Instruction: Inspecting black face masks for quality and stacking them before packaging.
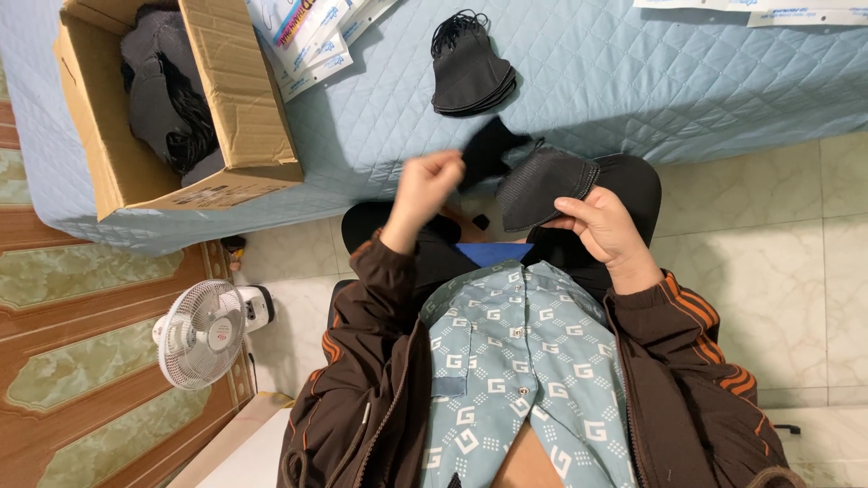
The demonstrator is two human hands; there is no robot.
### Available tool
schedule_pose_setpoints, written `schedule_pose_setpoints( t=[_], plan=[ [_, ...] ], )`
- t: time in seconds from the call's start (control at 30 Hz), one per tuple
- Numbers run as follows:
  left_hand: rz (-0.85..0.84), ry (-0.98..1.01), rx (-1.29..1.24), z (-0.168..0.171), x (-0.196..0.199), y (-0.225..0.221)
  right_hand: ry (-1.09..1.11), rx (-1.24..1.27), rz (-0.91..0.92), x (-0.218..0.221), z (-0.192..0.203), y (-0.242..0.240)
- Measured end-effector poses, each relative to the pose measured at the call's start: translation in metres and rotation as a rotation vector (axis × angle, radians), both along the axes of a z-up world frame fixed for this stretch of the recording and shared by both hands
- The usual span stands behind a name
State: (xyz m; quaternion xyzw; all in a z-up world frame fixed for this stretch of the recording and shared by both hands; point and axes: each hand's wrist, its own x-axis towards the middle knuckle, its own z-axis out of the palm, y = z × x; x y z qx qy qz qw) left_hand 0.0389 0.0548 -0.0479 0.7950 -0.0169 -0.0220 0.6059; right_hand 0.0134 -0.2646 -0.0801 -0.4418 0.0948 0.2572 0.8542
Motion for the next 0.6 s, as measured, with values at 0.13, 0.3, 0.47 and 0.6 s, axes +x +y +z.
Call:
schedule_pose_setpoints(
  t=[0.13, 0.3, 0.47, 0.6],
  plan=[
    [0.330, -0.142, 0.125, 0.001, 0.051, 0.032, -0.011, -0.013, -0.028, 0.000, 0.005, -0.011],
    [0.533, -0.561, 0.533, 0.026, 0.104, 0.003, 0.024, -0.106, 0.063, 0.009, 0.062, -0.013],
    [0.292, -0.618, 1.243, -0.065, 0.138, -0.017, 0.029, -0.100, 0.059, 0.009, 0.065, -0.015],
    [0.278, -0.731, 1.364, -0.072, 0.125, -0.033, 0.029, -0.090, 0.042, 0.008, 0.059, -0.019]
  ],
)
